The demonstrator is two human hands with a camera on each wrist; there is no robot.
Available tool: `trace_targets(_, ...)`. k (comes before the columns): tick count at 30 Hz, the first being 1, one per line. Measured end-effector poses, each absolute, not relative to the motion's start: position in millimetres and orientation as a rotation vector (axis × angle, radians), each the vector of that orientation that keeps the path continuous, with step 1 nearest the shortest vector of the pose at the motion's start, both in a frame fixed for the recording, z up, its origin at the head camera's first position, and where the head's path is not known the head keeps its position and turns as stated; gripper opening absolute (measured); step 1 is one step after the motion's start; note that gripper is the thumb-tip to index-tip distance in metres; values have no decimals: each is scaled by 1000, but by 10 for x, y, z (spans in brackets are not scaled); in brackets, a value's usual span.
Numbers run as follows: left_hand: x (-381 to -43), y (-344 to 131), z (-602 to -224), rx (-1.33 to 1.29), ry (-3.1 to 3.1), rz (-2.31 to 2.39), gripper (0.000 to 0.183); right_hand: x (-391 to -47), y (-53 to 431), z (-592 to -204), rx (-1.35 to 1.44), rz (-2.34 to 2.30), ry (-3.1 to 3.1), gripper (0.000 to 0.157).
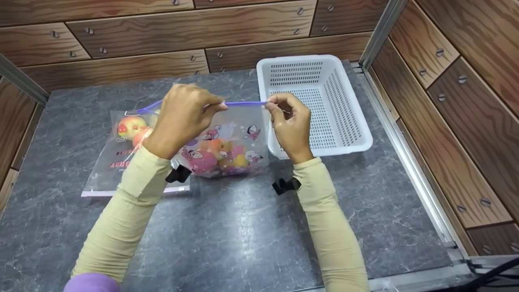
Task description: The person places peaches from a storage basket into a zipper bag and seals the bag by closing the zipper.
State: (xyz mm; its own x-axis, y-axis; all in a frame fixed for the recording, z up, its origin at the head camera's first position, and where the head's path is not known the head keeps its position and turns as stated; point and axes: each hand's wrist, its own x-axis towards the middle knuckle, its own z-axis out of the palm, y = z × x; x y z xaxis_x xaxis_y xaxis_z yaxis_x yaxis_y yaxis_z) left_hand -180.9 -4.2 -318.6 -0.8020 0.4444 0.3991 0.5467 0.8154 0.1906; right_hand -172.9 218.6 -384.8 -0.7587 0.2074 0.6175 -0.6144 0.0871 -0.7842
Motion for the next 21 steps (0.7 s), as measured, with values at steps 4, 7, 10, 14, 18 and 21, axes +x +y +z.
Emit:
trace_targets(4, -1815, -174, -3209, -728, -2650, -448, 20, -1732, 2217, -3859, 394, 1773, -1740, 4)
trace_targets(7, -1816, -291, -3232, -710, -2641, -455, 20, -1733, 2240, -3873, 385, 1778, -1740, 5)
trace_targets(10, -1809, -410, -3249, -689, -2630, -458, 20, -1731, 2263, -3886, 372, 1808, -1722, 6)
trace_targets(14, -1795, -548, -3263, -662, -2629, -464, 20, -1725, 2290, -3889, 356, 1849, -1699, 5)
trace_targets(18, -1776, -649, -3255, -642, -2642, -471, 19, -1726, 2303, -3887, 349, 1843, -1692, 4)
trace_targets(21, -1759, -718, -3248, -623, -2643, -477, 19, -1735, 2295, -3887, 349, 1861, -1673, 5)
